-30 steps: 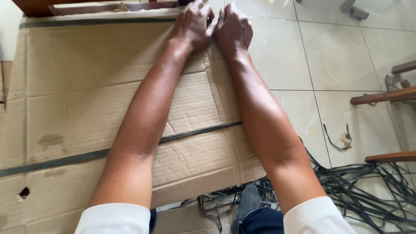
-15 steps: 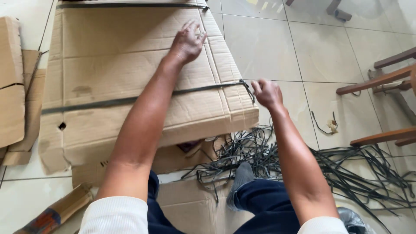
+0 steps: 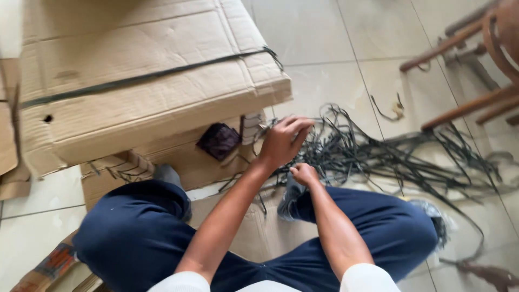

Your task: Securing cardboard pieces to a furniture frame using plastic straps.

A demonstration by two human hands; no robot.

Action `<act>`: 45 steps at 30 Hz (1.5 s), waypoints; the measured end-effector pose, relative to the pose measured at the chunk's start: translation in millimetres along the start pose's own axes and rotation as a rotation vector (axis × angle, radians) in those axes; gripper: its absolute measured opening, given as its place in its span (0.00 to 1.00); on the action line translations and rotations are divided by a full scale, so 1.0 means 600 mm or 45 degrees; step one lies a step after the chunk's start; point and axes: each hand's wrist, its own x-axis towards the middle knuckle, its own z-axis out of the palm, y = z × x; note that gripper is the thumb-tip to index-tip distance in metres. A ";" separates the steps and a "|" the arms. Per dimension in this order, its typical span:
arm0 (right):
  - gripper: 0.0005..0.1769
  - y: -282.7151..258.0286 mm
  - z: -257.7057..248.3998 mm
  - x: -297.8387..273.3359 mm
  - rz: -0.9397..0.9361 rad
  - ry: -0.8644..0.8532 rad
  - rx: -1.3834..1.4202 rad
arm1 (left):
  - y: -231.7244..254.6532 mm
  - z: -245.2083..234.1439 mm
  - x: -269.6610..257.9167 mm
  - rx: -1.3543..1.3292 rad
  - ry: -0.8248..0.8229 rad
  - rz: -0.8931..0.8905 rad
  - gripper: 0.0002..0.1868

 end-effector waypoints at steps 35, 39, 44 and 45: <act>0.12 0.033 0.042 0.023 0.270 0.582 0.480 | -0.371 0.203 -0.491 0.552 -0.946 -0.993 0.42; 0.12 0.095 0.020 0.060 0.316 0.865 0.397 | -0.389 0.215 -0.493 0.632 -1.194 -1.052 0.48; 0.20 0.157 -0.018 0.070 0.478 0.981 0.339 | -0.396 0.220 -0.491 0.635 -1.283 -1.058 0.52; 0.24 0.163 -0.027 0.064 0.511 1.007 0.298 | -0.392 0.223 -0.487 0.641 -1.303 -1.068 0.53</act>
